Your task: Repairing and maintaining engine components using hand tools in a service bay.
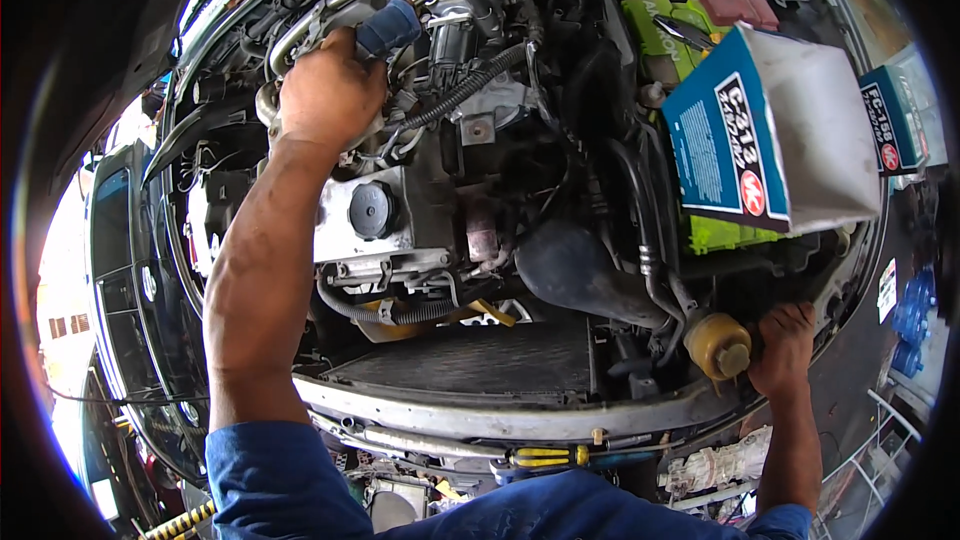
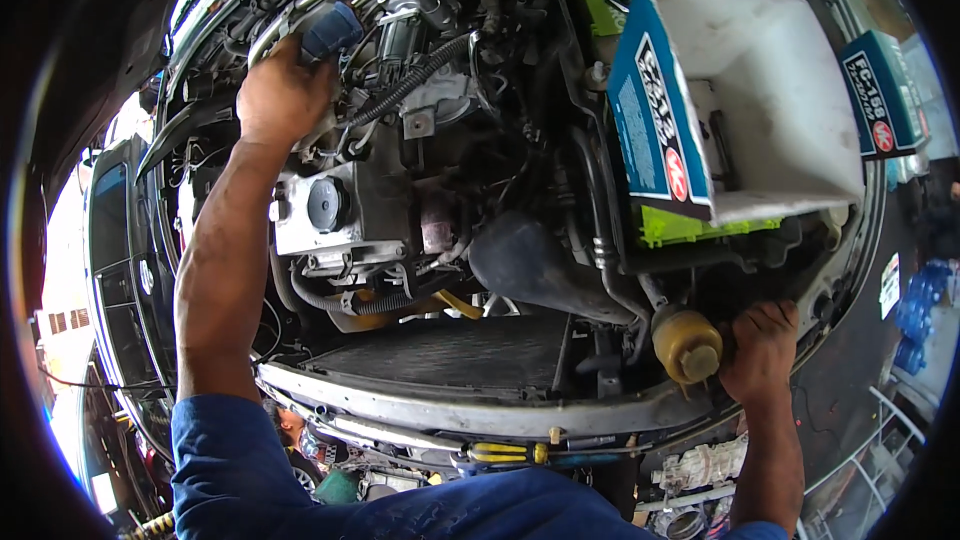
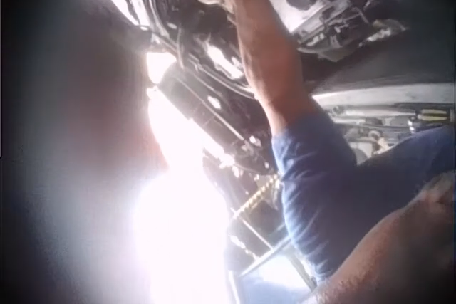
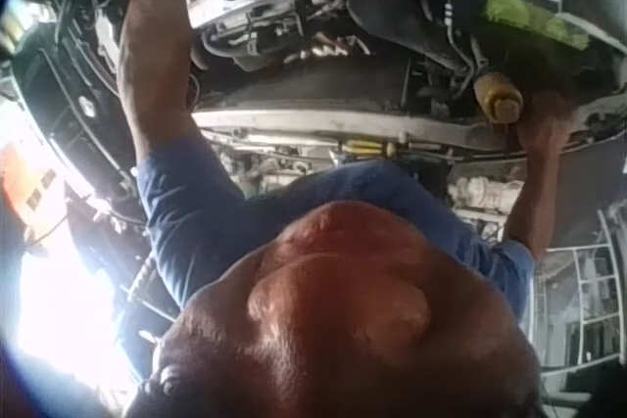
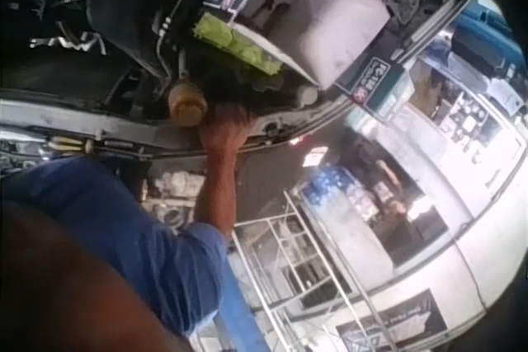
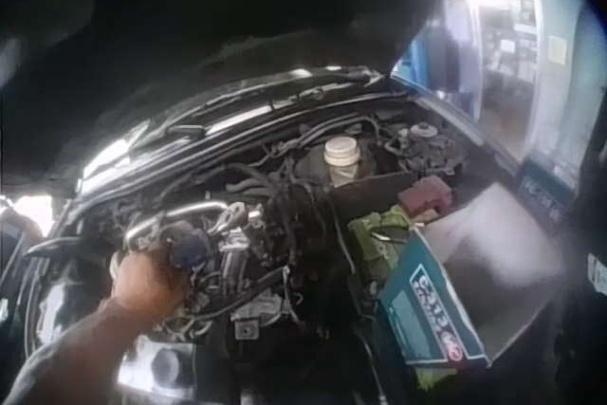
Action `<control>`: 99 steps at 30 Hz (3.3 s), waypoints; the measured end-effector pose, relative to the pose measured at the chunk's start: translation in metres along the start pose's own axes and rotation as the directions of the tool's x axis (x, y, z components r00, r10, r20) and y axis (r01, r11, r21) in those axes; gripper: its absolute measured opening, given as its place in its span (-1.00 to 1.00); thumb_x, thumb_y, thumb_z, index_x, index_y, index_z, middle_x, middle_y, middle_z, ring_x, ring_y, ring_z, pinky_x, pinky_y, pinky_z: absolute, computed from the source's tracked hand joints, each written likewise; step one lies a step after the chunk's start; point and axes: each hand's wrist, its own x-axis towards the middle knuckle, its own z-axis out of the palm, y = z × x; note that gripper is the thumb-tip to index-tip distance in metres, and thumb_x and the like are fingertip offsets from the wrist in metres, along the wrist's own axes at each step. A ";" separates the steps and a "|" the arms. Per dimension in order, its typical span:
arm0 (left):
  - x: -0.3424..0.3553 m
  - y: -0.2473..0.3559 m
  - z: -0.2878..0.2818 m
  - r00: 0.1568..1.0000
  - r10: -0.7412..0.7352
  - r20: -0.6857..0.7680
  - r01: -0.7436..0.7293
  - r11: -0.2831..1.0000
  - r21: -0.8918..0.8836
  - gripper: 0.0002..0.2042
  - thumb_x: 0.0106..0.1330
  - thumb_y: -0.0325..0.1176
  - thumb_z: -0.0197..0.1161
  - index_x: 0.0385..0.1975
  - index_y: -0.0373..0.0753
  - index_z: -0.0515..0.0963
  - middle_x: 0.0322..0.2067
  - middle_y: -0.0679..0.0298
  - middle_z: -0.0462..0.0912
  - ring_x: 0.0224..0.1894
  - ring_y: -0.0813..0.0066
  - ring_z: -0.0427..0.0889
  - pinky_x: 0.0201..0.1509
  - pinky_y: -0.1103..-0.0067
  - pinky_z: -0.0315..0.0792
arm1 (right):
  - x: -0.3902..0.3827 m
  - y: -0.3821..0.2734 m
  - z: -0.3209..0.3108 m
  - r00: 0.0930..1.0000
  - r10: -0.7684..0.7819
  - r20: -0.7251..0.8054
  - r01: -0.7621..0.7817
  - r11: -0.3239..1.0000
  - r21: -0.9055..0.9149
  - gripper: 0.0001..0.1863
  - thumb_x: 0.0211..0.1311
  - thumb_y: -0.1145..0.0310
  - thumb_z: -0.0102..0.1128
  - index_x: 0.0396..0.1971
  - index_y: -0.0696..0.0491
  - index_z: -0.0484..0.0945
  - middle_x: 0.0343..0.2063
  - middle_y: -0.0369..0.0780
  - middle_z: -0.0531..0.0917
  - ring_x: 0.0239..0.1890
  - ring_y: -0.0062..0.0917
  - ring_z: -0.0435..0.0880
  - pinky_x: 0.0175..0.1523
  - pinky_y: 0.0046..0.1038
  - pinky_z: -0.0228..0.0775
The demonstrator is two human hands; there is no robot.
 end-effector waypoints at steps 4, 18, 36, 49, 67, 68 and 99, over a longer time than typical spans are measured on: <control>0.025 -0.043 0.011 0.982 0.176 -0.070 -0.180 0.982 -0.061 -0.71 0.14 -0.14 0.35 -0.29 -0.18 0.50 -0.49 0.03 0.70 -0.33 -0.08 0.70 -0.19 0.13 0.58 | -0.002 -0.002 -0.004 0.999 0.023 -0.031 -0.023 1.000 -0.002 -0.85 -0.17 0.41 0.31 -0.72 0.04 0.48 -0.61 -0.20 0.58 -0.36 -0.26 0.56 -0.01 -0.20 0.25; 0.009 0.016 -0.023 0.981 -0.191 0.026 0.193 0.979 -0.059 -0.60 0.29 -0.04 0.23 -0.13 -0.28 0.51 -0.21 -0.16 0.70 -0.10 -0.18 0.67 0.03 0.12 0.53 | -0.008 0.007 -0.002 1.000 -0.015 -0.024 0.014 0.999 -0.047 -0.76 0.05 0.23 0.29 -0.71 -0.01 0.59 -0.60 -0.23 0.66 -0.35 -0.35 0.61 0.07 -0.26 0.24; 0.026 0.073 -0.050 0.902 -0.183 0.391 0.158 0.983 0.094 -0.51 0.22 -0.27 0.16 0.12 -0.41 0.48 0.12 -0.20 0.55 0.21 -0.03 0.54 0.31 0.28 0.41 | -0.013 0.009 -0.001 1.000 0.015 0.000 -0.015 0.998 -0.066 -0.75 0.11 0.18 0.23 -0.65 -0.02 0.65 -0.54 -0.27 0.71 -0.31 -0.38 0.65 0.13 -0.25 0.23; 0.013 0.046 -0.011 0.958 -0.263 0.116 0.251 0.962 0.113 -0.59 0.27 -0.04 0.20 -0.03 -0.20 0.55 -0.10 -0.06 0.70 0.01 -0.02 0.68 0.13 0.24 0.52 | -0.009 0.005 0.010 0.999 0.016 -0.050 -0.018 0.999 -0.046 -0.77 0.02 0.26 0.31 -0.74 -0.02 0.56 -0.61 -0.24 0.65 -0.36 -0.34 0.61 0.07 -0.24 0.27; 0.056 -0.035 0.026 0.980 0.182 -0.082 -0.185 0.982 -0.030 -0.64 0.18 -0.07 0.32 -0.18 -0.20 0.54 -0.39 -0.01 0.72 -0.26 -0.09 0.70 -0.11 0.13 0.57 | -0.007 -0.001 0.002 1.000 0.025 -0.014 -0.025 1.000 -0.011 -0.83 -0.15 0.41 0.33 -0.70 0.04 0.47 -0.58 -0.18 0.58 -0.33 -0.22 0.57 0.02 -0.15 0.26; 0.052 -0.036 0.026 0.981 0.173 -0.081 -0.174 0.985 0.005 -0.64 0.20 -0.06 0.31 -0.16 -0.19 0.52 -0.34 -0.04 0.71 -0.24 -0.10 0.70 -0.08 0.14 0.57 | -0.007 -0.001 0.002 1.000 0.017 -0.003 -0.017 1.000 -0.025 -0.83 -0.11 0.38 0.33 -0.70 0.03 0.50 -0.57 -0.19 0.61 -0.32 -0.26 0.59 0.04 -0.15 0.27; -0.012 0.029 -0.052 0.897 -0.289 0.335 0.262 0.957 0.125 -0.57 0.27 -0.20 0.20 0.11 -0.26 0.50 0.04 -0.07 0.64 0.13 0.05 0.63 0.23 0.30 0.49 | -0.011 0.005 0.002 0.997 0.059 0.058 -0.051 0.991 -0.122 -0.73 0.17 0.17 0.20 -0.61 -0.01 0.66 -0.50 -0.19 0.73 -0.21 -0.34 0.67 0.19 -0.22 0.20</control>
